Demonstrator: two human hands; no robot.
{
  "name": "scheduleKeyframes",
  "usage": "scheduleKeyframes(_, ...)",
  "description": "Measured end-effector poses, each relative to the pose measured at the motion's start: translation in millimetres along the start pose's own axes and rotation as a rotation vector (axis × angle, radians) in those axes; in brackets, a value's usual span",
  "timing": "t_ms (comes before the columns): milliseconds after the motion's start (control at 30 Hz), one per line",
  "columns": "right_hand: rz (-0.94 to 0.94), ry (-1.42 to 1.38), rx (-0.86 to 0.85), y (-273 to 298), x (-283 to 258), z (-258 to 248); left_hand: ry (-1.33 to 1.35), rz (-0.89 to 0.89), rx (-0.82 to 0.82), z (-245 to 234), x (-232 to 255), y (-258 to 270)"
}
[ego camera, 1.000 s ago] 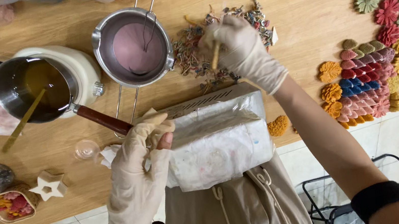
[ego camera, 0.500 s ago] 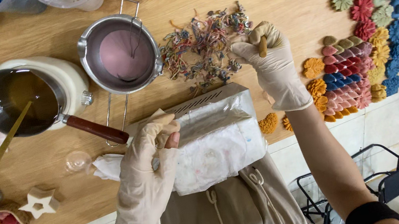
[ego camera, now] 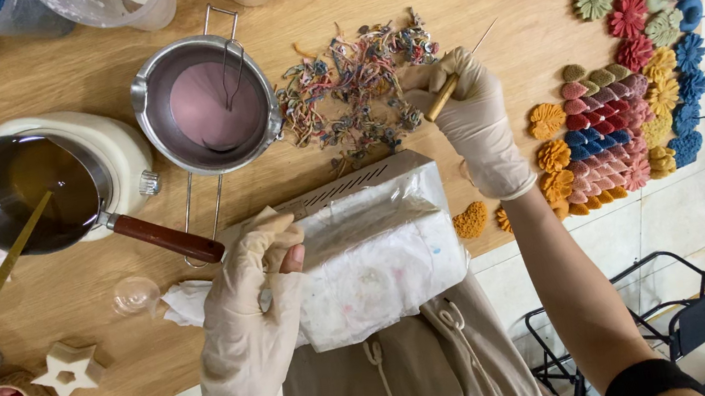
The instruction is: The person cleans wax residue from a flower-shaped candle and a textured heart candle using a thin wooden tool and a cloth, then stirs melted wax in a pot and pours it into a white container.
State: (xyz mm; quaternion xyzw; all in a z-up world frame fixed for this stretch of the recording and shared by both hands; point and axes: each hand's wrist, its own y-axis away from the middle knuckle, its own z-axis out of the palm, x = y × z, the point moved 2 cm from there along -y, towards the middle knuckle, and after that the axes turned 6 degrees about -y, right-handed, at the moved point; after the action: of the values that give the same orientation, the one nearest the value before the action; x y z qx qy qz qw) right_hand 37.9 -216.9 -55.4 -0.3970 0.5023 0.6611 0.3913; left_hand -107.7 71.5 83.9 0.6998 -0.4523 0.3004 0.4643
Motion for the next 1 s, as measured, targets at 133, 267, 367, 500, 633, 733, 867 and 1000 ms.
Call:
scheduleKeyframes(133, -0.018, 0.383, 0.005, -2.2, 5.5, -7.8, -0.112, 0.005, 0.006, -1.0, 0.3, -2.5)
scheduleKeyframes(267, -0.154, 0.59, 0.089, -1.4, -1.0, 3.9, -0.176, 0.035, 0.006, -2.4, 6.0, -8.6)
scheduleKeyframes(367, -0.338, 0.556, -0.126, -6.5, -13.7, 24.7, -0.204, 0.073, 0.042, 0.2, 10.9, -13.1)
scheduleKeyframes(500, 0.712, -0.534, -0.222, -30.8, 3.5, 52.9, -0.157, -0.015, 0.001, 4.7, 15.6, -18.0)
scheduleKeyframes(633, -0.557, 0.923, -0.629, -32.6, -8.1, 76.1, -0.192, -0.019, -0.036, 8.2, 20.9, -20.7)
scheduleKeyframes(733, -0.578, 1.072, -0.529, -36.7, -14.9, 68.7, -0.241, 0.14, -0.017, 13.2, 21.3, -25.5)
scheduleKeyframes(867, 0.485, -0.272, -0.225, -40.6, 3.5, 68.3, -0.483, 0.119, -0.192, 38.7, -1.8, -50.1)
scheduleKeyframes(1000, -0.471, 0.66, -0.597, -41.6, -15.2, 75.4, -0.734, 0.096, -0.348, 78.6, -26.1, -94.4)
